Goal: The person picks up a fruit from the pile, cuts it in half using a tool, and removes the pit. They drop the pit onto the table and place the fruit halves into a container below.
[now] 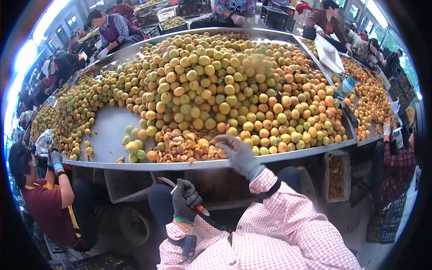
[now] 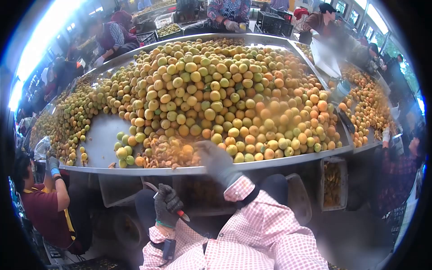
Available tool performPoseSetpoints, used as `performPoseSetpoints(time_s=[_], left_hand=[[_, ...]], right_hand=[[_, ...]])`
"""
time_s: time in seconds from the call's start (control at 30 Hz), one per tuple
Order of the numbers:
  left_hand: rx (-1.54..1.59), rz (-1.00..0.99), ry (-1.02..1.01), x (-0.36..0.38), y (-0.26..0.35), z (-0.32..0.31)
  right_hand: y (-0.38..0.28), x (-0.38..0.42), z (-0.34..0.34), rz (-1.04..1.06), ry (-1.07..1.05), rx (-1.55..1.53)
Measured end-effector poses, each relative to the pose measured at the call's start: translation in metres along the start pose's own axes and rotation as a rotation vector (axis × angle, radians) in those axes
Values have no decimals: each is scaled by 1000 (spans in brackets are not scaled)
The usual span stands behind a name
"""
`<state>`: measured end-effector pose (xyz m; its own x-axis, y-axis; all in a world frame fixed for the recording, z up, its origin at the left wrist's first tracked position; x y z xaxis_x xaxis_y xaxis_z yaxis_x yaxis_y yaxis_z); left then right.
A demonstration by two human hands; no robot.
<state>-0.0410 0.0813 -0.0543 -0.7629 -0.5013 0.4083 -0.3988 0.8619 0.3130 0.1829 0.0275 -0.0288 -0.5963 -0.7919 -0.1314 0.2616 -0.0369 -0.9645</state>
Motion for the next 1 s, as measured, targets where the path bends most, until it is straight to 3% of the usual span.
performPoseSetpoints(time_s=[0.1, 0.17, 0.3, 0.37, 0.43, 0.5, 0.57, 0.63, 0.7, 0.73, 0.83, 0.9, 0.97, 1.0], left_hand=[[-34, 41, 52, -7, -5, 16], [-155, 85, 101, -12, -10, 15], [-249, 134, 137, -23, -19, 11], [-302, 119, 127, -26, -21, 7], [-390, 66, 183, -25, -21, -3], [-468, 39, 179, -28, -22, -6], [-637, -6, 175, -27, -24, -8], [-784, -66, 201, -36, -30, -9], [-1481, -547, 91, -43, -35, -23], [-1705, -634, 114, -34, -34, -45], [-1985, -630, 14, -27, -47, -56], [-1992, -640, -103, -17, -52, -59], [-1574, -374, -367, -12, -58, -54], [-1378, 60, -316, -8, -59, -52]], right_hand=[[8, -46, 39, 104, 37, 878], [11, -66, 38, -88, -159, 1148], [25, -77, 12, -90, -200, 1322], [17, -79, 12, -199, -222, 1012], [26, -68, 26, -110, -206, 314], [14, -43, 46, -338, -209, -398], [-8, -7, 53, -438, -249, -1049], [-24, 24, 54, -505, -325, -1123], [-20, 48, 45, -564, -376, -908], [-36, 62, 37, -550, -298, -787], [-26, 91, 7, -296, -127, -638], [-21, 100, 18, -367, -98, -706], [-19, 103, 34, -437, -67, -773], [-18, 104, 42, -518, -62, -865]])
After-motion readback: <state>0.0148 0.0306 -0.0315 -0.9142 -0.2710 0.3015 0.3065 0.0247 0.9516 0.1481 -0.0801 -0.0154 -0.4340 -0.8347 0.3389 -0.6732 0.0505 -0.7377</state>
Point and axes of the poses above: each hand's wrist, its own x-axis away from the middle knuckle, its own z-axis out of the back of the hand, y = z × x, the point moved 1 cm from there along -x, towards the middle knuckle, and after that the axes turned 2 degrees about z, right-handed, at the moved point
